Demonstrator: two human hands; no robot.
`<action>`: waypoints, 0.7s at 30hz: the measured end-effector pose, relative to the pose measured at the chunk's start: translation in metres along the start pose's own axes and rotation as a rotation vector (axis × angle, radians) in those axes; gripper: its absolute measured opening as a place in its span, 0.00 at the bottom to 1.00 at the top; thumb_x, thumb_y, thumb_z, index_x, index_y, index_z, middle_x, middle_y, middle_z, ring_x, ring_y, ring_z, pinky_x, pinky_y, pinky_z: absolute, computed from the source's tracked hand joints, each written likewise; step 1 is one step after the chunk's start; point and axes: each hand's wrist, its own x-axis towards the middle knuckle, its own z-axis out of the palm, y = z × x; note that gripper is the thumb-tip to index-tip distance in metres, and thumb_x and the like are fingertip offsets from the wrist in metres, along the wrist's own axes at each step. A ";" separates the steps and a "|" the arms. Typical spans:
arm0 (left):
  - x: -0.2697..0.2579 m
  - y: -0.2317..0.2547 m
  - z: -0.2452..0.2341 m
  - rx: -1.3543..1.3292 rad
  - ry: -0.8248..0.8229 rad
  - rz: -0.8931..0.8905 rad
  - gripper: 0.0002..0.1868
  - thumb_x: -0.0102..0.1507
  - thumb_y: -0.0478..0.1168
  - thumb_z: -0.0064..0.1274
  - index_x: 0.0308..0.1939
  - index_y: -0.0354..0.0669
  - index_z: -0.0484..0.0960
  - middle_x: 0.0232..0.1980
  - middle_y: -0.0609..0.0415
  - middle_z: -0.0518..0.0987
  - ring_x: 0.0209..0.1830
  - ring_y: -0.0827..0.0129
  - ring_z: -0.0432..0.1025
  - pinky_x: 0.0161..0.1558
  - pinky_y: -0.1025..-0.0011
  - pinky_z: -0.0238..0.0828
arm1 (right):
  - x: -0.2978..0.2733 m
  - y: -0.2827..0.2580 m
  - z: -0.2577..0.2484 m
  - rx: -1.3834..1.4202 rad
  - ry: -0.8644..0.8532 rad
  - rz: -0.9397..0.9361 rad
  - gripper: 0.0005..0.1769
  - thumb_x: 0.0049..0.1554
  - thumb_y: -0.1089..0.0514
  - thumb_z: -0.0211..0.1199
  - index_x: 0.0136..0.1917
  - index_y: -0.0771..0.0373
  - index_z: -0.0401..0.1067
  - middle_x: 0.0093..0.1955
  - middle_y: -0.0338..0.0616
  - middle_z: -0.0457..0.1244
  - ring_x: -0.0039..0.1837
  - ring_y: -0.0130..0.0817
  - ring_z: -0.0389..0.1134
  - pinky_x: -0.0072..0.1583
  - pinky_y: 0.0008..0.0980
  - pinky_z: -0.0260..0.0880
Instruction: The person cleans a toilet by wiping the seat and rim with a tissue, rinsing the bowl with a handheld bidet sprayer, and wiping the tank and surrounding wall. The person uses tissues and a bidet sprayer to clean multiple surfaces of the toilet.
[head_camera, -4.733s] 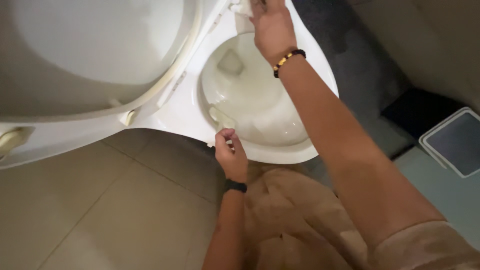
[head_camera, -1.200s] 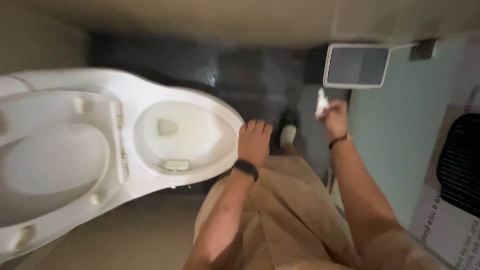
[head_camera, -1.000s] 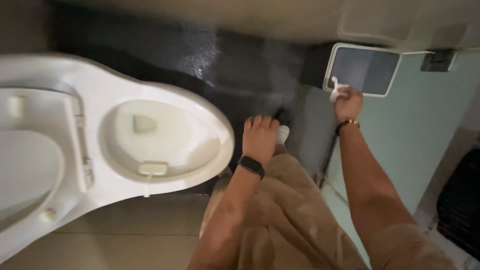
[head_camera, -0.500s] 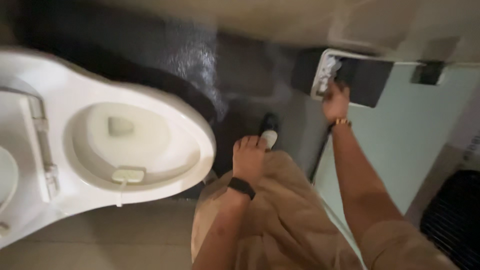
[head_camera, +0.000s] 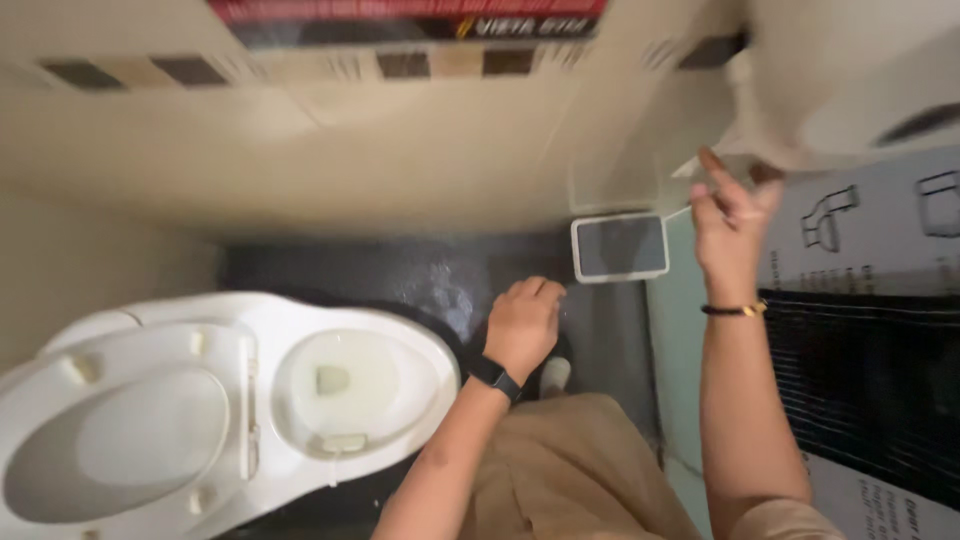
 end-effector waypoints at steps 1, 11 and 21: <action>0.009 0.013 -0.006 -0.023 -0.003 0.022 0.07 0.60 0.34 0.54 0.42 0.45 0.82 0.44 0.53 0.80 0.48 0.54 0.75 0.47 0.56 0.71 | 0.009 -0.003 0.000 -0.036 -0.006 -0.072 0.04 0.63 0.66 0.62 0.53 0.65 0.72 0.77 0.52 0.56 0.74 0.43 0.57 0.65 0.34 0.68; 0.115 0.101 0.026 -0.251 0.137 0.251 0.25 0.64 0.44 0.58 0.60 0.36 0.74 0.54 0.39 0.79 0.53 0.45 0.74 0.54 0.55 0.72 | -0.119 0.052 0.009 0.400 -0.587 0.227 0.26 0.62 0.55 0.56 0.71 0.66 0.61 0.68 0.44 0.60 0.68 0.36 0.62 0.67 0.36 0.61; 0.161 0.100 0.097 -0.535 -0.048 -0.296 0.17 0.69 0.49 0.53 0.46 0.37 0.82 0.32 0.39 0.79 0.29 0.55 0.70 0.36 0.65 0.70 | -0.183 0.147 -0.039 0.305 -0.661 1.057 0.25 0.51 0.63 0.62 0.63 0.65 0.72 0.55 0.43 0.68 0.60 0.38 0.67 0.62 0.35 0.67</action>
